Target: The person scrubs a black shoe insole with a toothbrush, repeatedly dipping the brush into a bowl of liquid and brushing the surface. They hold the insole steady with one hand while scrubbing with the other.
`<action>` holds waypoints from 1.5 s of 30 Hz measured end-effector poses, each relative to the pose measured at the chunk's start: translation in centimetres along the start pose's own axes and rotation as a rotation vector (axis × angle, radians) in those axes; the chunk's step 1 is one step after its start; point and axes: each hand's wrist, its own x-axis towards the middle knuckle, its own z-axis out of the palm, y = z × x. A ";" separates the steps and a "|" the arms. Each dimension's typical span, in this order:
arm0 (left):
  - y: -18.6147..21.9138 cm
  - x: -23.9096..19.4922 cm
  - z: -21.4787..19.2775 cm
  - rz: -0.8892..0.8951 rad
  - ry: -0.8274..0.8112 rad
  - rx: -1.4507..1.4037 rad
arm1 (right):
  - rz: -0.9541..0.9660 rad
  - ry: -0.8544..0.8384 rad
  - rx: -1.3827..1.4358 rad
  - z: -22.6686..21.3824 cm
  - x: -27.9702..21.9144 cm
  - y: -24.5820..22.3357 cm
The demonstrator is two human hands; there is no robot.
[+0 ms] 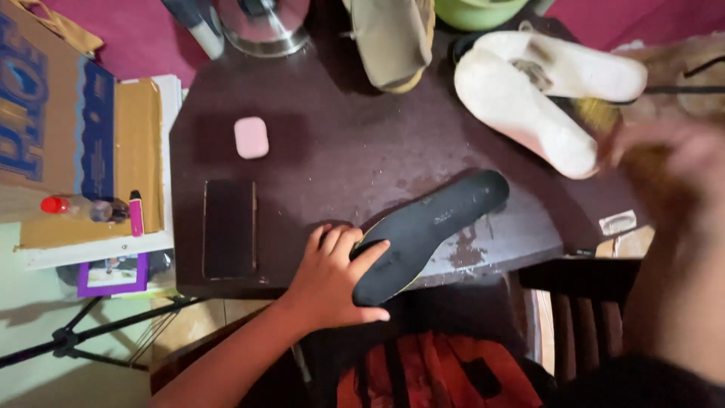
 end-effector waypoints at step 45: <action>1.1 -1.3 1.5 0.142 -0.198 0.294 | 0.558 -0.010 -0.952 17.5 -15.1 -0.4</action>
